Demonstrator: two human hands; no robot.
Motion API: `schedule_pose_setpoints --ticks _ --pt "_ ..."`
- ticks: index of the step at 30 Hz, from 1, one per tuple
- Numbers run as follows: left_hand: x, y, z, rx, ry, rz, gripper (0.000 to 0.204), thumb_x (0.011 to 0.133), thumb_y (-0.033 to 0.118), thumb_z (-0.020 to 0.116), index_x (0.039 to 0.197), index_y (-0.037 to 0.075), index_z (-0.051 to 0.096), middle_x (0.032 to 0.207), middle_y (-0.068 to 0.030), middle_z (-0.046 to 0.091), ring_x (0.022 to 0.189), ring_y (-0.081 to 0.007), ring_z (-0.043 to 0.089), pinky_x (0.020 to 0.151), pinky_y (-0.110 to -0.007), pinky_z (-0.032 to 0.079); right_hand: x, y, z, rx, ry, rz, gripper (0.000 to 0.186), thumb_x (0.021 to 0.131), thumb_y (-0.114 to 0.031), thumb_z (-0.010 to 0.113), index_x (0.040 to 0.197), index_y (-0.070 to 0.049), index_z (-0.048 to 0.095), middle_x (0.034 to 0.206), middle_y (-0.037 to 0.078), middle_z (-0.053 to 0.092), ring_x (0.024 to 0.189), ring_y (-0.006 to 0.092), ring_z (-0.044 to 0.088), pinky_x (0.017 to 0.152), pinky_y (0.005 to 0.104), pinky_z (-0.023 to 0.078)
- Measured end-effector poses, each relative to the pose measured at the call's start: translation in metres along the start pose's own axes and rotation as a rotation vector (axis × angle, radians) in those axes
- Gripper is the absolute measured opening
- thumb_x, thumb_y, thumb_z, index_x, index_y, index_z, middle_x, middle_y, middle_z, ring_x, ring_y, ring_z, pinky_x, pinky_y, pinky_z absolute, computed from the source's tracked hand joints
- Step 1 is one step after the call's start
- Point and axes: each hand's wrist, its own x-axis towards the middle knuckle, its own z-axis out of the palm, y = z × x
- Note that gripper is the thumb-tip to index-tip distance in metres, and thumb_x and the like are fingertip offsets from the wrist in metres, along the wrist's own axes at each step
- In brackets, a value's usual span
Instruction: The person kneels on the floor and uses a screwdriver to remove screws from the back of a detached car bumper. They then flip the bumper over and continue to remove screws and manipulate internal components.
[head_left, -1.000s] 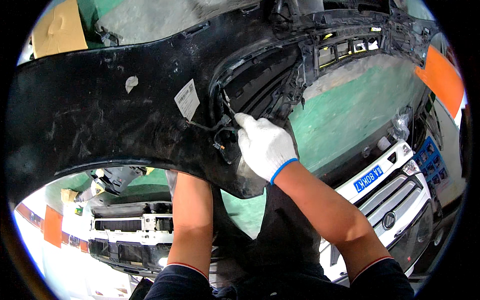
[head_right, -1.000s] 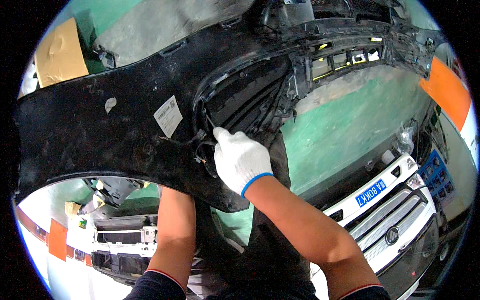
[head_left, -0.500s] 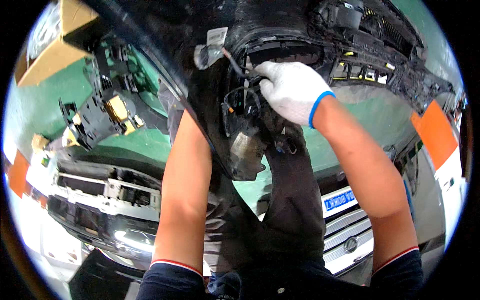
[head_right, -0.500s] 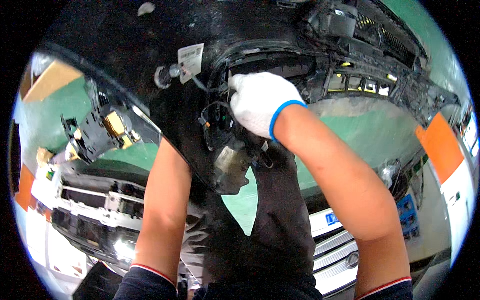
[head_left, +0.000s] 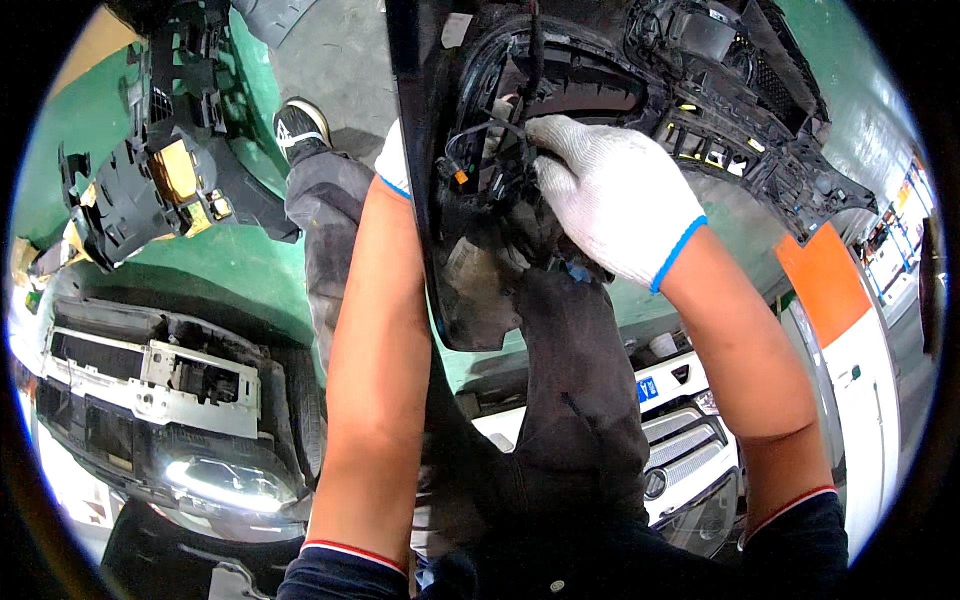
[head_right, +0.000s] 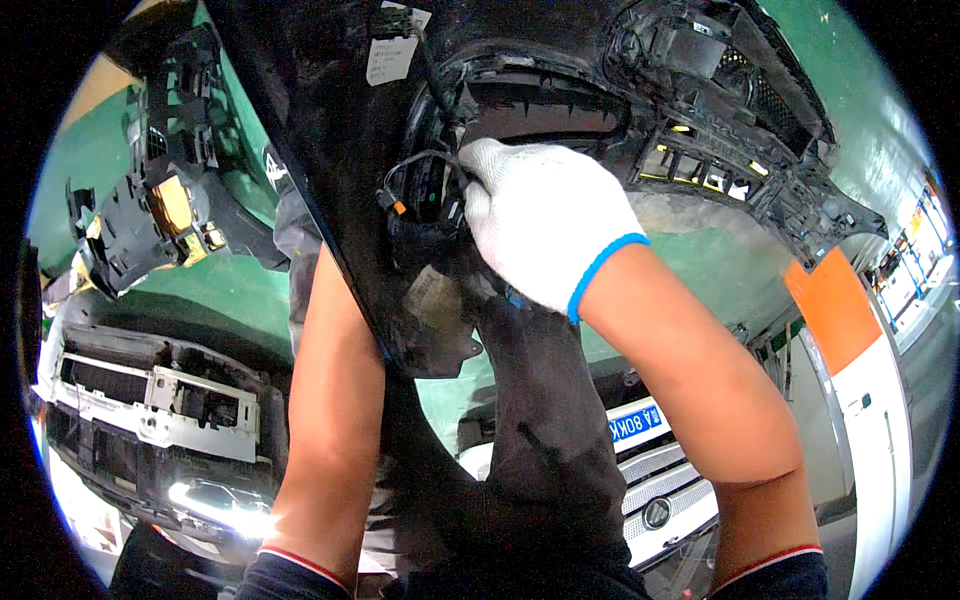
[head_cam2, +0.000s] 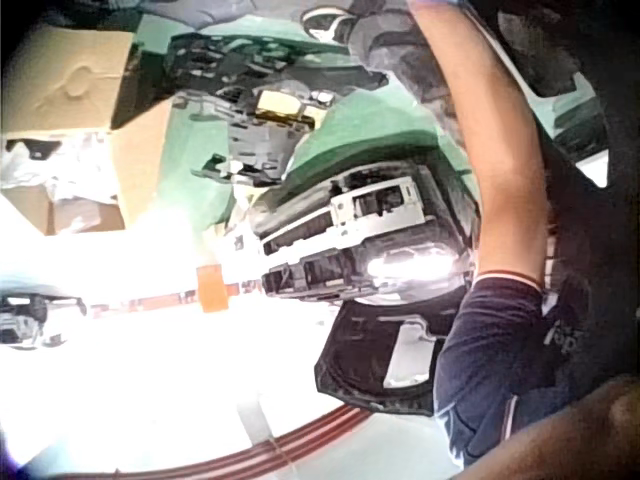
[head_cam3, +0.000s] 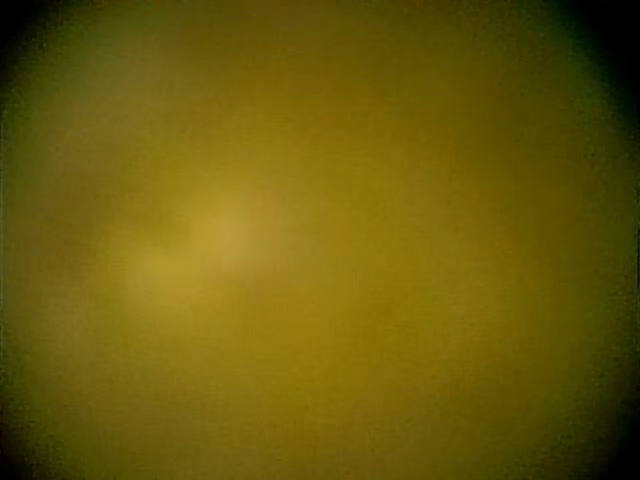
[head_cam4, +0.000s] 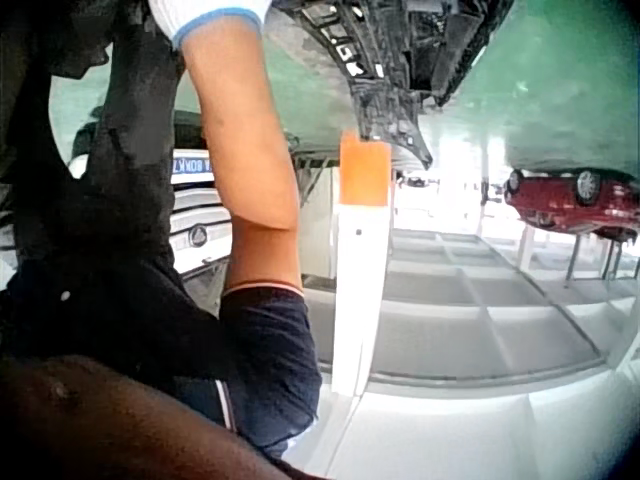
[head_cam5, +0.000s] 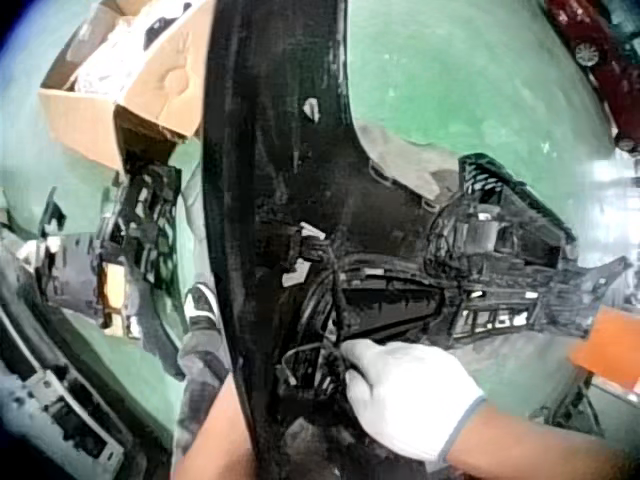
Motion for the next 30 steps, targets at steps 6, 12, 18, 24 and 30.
schedule_pose_setpoints --ticks 6,12,18,24,30 --pt "-0.006 -0.001 -0.005 -0.008 -0.013 -0.021 0.038 0.110 0.033 0.057 0.140 0.009 0.061 0.128 -0.0070 0.070 0.110 -0.0216 0.069 0.088 -0.035 0.061 -0.001 -0.015 -0.014 -0.076 -0.121 0.087 0.033 0.096 -0.023 0.052 0.110 -0.005 0.074 0.101 0.027 0.075 0.098 0.0452 0.072 0.091 0.0542 0.056" --pt "-0.004 0.005 -0.009 0.010 -0.031 -0.050 0.037 0.110 0.032 0.057 0.140 0.009 0.061 0.127 -0.0068 0.070 0.109 -0.0212 0.069 0.088 -0.035 0.062 -0.011 -0.017 -0.007 -0.017 -0.164 0.078 0.037 0.097 -0.024 0.052 0.119 -0.002 0.073 0.104 0.029 0.073 0.101 0.0461 0.071 0.095 0.0533 0.055" --pt "-0.001 0.007 -0.003 0.043 0.023 -0.115 0.037 0.110 0.034 0.056 0.137 0.010 0.062 0.124 -0.0069 0.071 0.106 -0.0210 0.069 0.086 -0.035 0.062 -0.009 -0.012 0.000 0.008 -0.166 0.121 0.038 0.099 -0.025 0.051 0.121 -0.001 0.072 0.107 0.027 0.074 0.102 0.0455 0.070 0.097 0.0529 0.054" --pt "-0.012 0.014 -0.003 0.078 0.105 -0.110 0.038 0.110 0.039 0.055 0.133 0.010 0.064 0.119 -0.0072 0.071 0.101 -0.0210 0.070 0.083 -0.035 0.062 -0.003 -0.016 0.001 -0.018 -0.171 0.074 0.035 0.096 -0.024 0.052 0.117 -0.004 0.074 0.106 0.027 0.074 0.101 0.0451 0.071 0.095 0.0537 0.055" --pt "-0.010 0.014 0.007 0.101 0.149 -0.148 0.040 0.109 0.043 0.054 0.129 0.010 0.066 0.113 -0.0076 0.072 0.096 -0.0210 0.070 0.079 -0.036 0.061 0.001 -0.029 -0.004 -0.110 -0.222 0.150 0.031 0.092 -0.019 0.055 0.109 -0.006 0.077 0.107 0.024 0.076 0.102 0.0437 0.073 0.090 0.0536 0.058"
